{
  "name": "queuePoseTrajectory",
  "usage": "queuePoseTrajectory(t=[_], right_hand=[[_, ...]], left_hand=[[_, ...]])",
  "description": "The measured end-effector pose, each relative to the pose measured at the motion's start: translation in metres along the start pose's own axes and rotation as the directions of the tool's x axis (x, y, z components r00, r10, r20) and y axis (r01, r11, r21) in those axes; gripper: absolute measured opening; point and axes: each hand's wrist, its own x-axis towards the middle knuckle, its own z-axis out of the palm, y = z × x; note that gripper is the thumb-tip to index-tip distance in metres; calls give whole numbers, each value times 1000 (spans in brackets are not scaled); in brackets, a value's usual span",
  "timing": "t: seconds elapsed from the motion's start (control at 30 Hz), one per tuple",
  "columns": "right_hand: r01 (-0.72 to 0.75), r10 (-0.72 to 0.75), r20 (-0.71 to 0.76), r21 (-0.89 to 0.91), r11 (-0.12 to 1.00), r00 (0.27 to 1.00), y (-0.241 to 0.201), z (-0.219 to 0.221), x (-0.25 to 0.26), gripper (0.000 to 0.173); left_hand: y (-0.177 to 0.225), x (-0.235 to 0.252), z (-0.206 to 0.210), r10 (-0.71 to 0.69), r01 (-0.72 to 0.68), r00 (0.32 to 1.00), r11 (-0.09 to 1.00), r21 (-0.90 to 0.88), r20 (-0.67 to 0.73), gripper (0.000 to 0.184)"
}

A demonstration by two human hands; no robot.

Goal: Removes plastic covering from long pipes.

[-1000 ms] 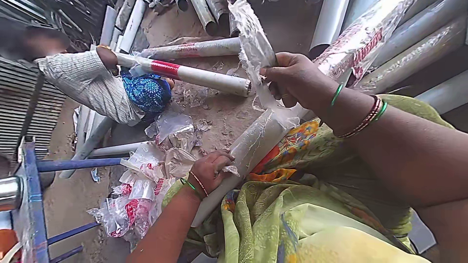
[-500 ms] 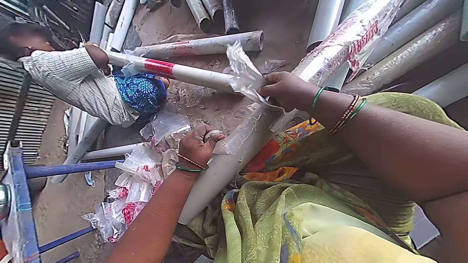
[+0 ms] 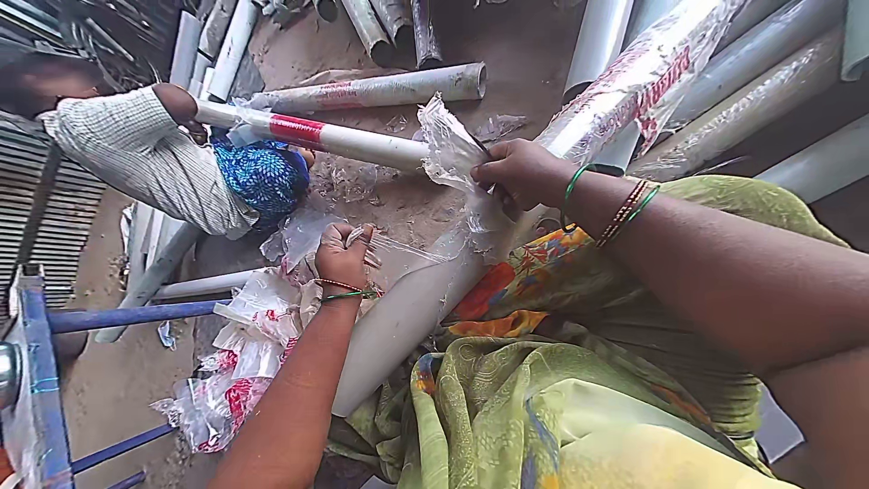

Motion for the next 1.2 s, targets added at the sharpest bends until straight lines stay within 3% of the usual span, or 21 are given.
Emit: queuePoseTrajectory(t=[0.17, 0.3, 0.4, 0.47, 0.53, 0.57, 0.67, 0.73, 0.87, 0.97, 1.1, 1.2], right_hand=[[2, -2, 31, -6, 1000, 1000, 0, -2, -2, 18], [3, -2, 39, -23, 1000, 999, 2, -5, -1, 22], [3, -4, 26, 29, 1000, 1000, 1, -6, -2, 21], [9, -10, 30, 59, 998, 999, 1, -7, -3, 20], [10, -13, 33, 85, 996, 999, 1, -7, -4, 19], [12, -15, 27, 94, 996, 1000, 1, -7, -3, 20], [8, -11, 24, 113, 994, 1000, 0, -7, -5, 20], [3, -5, 25, 113, 994, 1000, 0, -8, -6, 21], [-8, 4, 34, 109, 994, 999, 1, -12, -4, 22], [-13, 8, 46, 114, 993, 999, 1, -11, 0, 21], [-34, 27, 53, 121, 992, 998, 0, -11, 3, 19], [-29, 24, 53, 97, 995, 998, -1, -12, 3, 20]], left_hand=[[3, -4, 1, -99, 100, 995, 982, -159, 16, 18], [19, -15, -5, -206, 222, 975, 930, -294, 84, 24], [31, -11, -22, -147, 102, 987, 883, -458, -63, 35], [35, -8, -34, 70, -85, 996, 908, -411, -53, 36], [38, -11, -33, 322, -296, 934, 940, -173, 152, 39], [42, -15, -27, 384, -390, 879, 920, -38, 283, 40], [57, -27, 1, 334, -562, 713, 798, 218, 616, 39], [60, -23, 17, 231, -637, 631, 700, 324, 741, 43], [66, -11, 33, 99, -661, 581, 636, 397, 808, 39], [67, -1, 34, 53, -687, 485, 641, 343, 873, 36], [57, 11, 35, 195, -790, 333, 591, 160, 923, 33], [48, 10, 33, 322, -796, 384, 590, 133, 866, 29]])
